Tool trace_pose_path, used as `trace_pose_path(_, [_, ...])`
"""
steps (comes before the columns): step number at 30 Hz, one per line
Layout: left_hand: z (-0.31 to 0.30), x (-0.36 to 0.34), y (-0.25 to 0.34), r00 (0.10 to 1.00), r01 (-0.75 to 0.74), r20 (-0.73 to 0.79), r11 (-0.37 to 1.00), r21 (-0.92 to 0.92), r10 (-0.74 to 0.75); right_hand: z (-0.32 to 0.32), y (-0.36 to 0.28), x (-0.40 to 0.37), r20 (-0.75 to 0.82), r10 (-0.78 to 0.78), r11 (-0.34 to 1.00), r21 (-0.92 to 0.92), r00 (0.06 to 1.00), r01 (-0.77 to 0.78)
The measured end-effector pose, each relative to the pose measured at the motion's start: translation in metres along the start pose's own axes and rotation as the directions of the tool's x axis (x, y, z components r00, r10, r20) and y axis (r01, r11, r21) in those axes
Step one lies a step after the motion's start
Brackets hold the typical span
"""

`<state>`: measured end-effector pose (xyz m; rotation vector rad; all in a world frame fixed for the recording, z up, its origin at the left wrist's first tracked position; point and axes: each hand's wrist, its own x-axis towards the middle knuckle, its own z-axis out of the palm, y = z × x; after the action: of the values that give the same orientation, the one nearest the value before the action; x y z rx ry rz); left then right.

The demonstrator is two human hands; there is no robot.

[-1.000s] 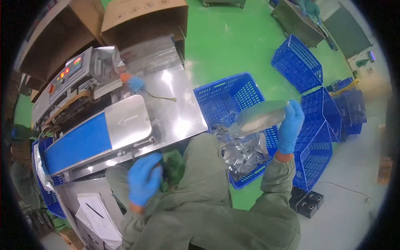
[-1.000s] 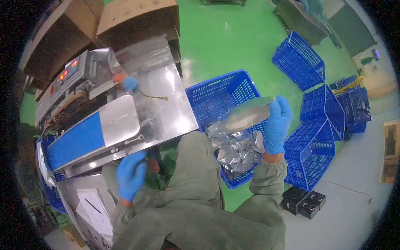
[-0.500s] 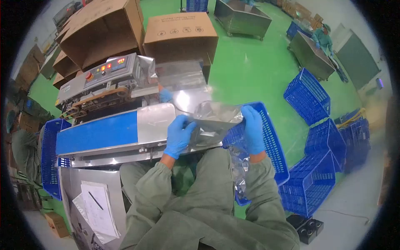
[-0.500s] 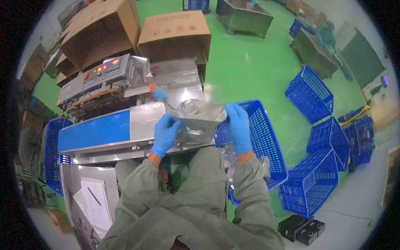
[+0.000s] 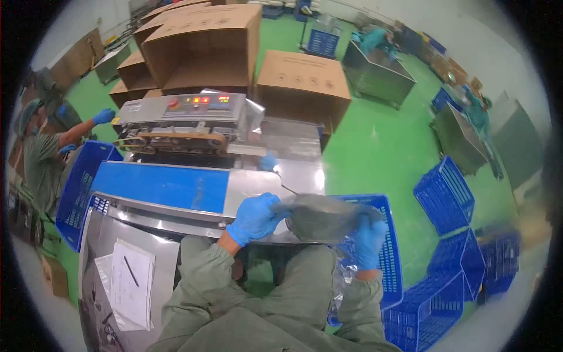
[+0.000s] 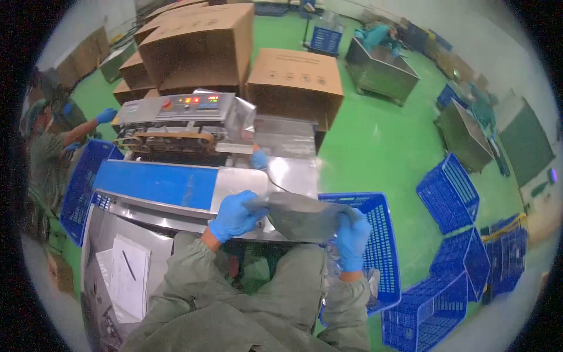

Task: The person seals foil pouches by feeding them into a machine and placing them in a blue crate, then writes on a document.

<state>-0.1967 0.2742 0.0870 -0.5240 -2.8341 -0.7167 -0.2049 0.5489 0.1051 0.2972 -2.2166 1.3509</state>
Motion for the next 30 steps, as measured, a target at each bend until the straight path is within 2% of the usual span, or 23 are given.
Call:
trace_pose_path(1, [-0.006, -0.001, 0.0, 0.969, -0.074, -0.244, 0.983, -0.171, 0.03, -0.004, -0.015, 0.005, -0.025, -0.006, 1.0, 0.008, 1.0, 0.006])
trace_pose_path(2, [-0.013, -0.001, 0.003, 0.88, -0.19, -0.475, 0.931, -0.311, 0.021, -0.006, -0.029, 0.009, -0.052, -0.01, 1.0, 0.013, 0.999, 0.011])
trace_pose_path(3, [-0.03, 0.011, 0.011, 0.73, -0.346, -0.676, 0.909, -0.234, 0.104, -0.002, -0.046, 0.016, -0.043, -0.015, 1.0, 0.021, 0.999, 0.016])
trace_pose_path(4, [-0.031, 0.013, 0.003, 0.725, -0.338, -0.682, 0.913, -0.229, 0.097, 0.007, -0.064, 0.029, -0.083, -0.119, 0.993, -0.031, 0.989, 0.117])
trace_pose_path(5, [-0.03, 0.014, -0.006, 0.766, -0.133, -0.599, 0.853, -0.504, -0.235, 0.016, -0.074, 0.04, -0.117, -0.225, 0.972, -0.088, 0.967, 0.216])
trace_pose_path(6, [-0.032, 0.016, -0.013, 0.734, 0.064, -0.427, 0.68, -0.73, -0.528, 0.026, -0.069, 0.05, -0.109, -0.237, 0.97, -0.082, 0.965, 0.229])
trace_pose_path(7, [-0.049, 0.028, -0.007, 0.672, -0.038, -0.432, 0.554, -0.832, -0.602, 0.04, -0.053, 0.059, 0.025, -0.089, 0.996, 0.023, 0.996, 0.088])
trace_pose_path(8, [-0.049, 0.036, -0.023, 0.663, -0.047, -0.443, 0.557, -0.829, -0.603, 0.057, -0.037, 0.068, 0.172, 0.05, 0.992, 0.104, 0.984, -0.068])
trace_pose_path(10, [-0.025, 0.048, -0.076, 0.665, 0.045, -0.305, 0.444, -0.895, -0.682, 0.104, -0.007, 0.075, 0.245, 0.131, 0.939, 0.28, 0.961, -0.2])
trace_pose_path(11, [-0.009, 0.048, -0.104, 0.661, 0.038, -0.315, 0.449, -0.893, -0.681, 0.124, 0.002, 0.072, 0.247, 0.121, 0.939, 0.285, 0.962, -0.191])
trace_pose_path(13, [0.022, 0.045, -0.149, 0.672, 0.325, -0.274, 0.607, -0.725, -0.688, 0.156, 0.021, 0.062, 0.333, 0.271, 0.834, 0.387, 0.903, -0.393])
trace_pose_path(14, [0.027, 0.042, -0.155, 0.667, 0.32, -0.284, 0.609, -0.726, -0.689, 0.171, 0.037, 0.059, 0.336, 0.26, 0.836, 0.39, 0.905, -0.385])
trace_pose_path(16, [0.032, 0.035, -0.159, 0.664, 0.404, -0.308, 0.673, -0.619, -0.682, 0.189, 0.042, 0.055, 0.281, 0.366, 0.827, 0.339, 0.887, -0.449])
trace_pose_path(17, [0.034, 0.031, -0.163, 0.646, 0.433, -0.254, 0.62, -0.655, -0.72, 0.186, 0.048, 0.054, 0.374, 0.331, 0.81, 0.359, 0.867, -0.464])
trace_pose_path(18, [0.041, 0.03, -0.178, 0.647, 0.435, -0.249, 0.617, -0.656, -0.721, 0.192, 0.05, 0.054, 0.374, 0.335, 0.81, 0.355, 0.865, -0.467])
trace_pose_path(20, [0.061, 0.028, -0.218, 0.716, 0.321, -0.433, 0.81, -0.491, -0.547, 0.203, 0.057, 0.054, 0.483, 0.283, 0.799, 0.36, 0.829, -0.482])
trace_pose_path(21, [0.043, 0.028, -0.21, 0.63, 0.405, -0.261, 0.596, -0.693, -0.732, 0.208, 0.052, 0.055, 0.454, 0.256, 0.842, 0.329, 0.853, -0.427])
trace_pose_path(24, [0.03, 0.024, -0.238, 0.625, 0.356, -0.252, 0.556, -0.751, -0.739, 0.221, 0.022, 0.056, 0.378, 0.267, 0.877, 0.286, 0.886, -0.386])
trace_pose_path(26, [-0.003, 0.018, -0.221, 0.597, 0.364, -0.208, 0.493, -0.79, -0.775, 0.221, 0.03, 0.051, 0.374, 0.252, 0.873, 0.31, 0.892, -0.377])
trace_pose_path(27, [-0.015, 0.017, -0.217, 0.565, 0.36, -0.173, 0.43, -0.828, -0.807, 0.213, 0.038, 0.05, 0.465, 0.283, 0.82, 0.336, 0.839, -0.463])
trace_pose_path(28, [-0.017, 0.013, -0.228, 0.563, 0.371, -0.167, 0.428, -0.824, -0.809, 0.202, 0.046, 0.049, 0.554, 0.302, 0.761, 0.35, 0.776, -0.547])
trace_pose_path(29, [-0.019, 0.005, -0.243, 0.584, 0.386, -0.233, 0.518, -0.763, -0.778, 0.184, 0.054, 0.048, 0.515, 0.309, 0.855, 0.217, 0.799, -0.471])
trace_pose_path(30, [-0.021, -0.001, -0.257, 0.605, 0.397, -0.295, 0.601, -0.693, -0.739, 0.168, 0.07, 0.043, 0.446, 0.367, 0.857, 0.179, 0.817, -0.483])
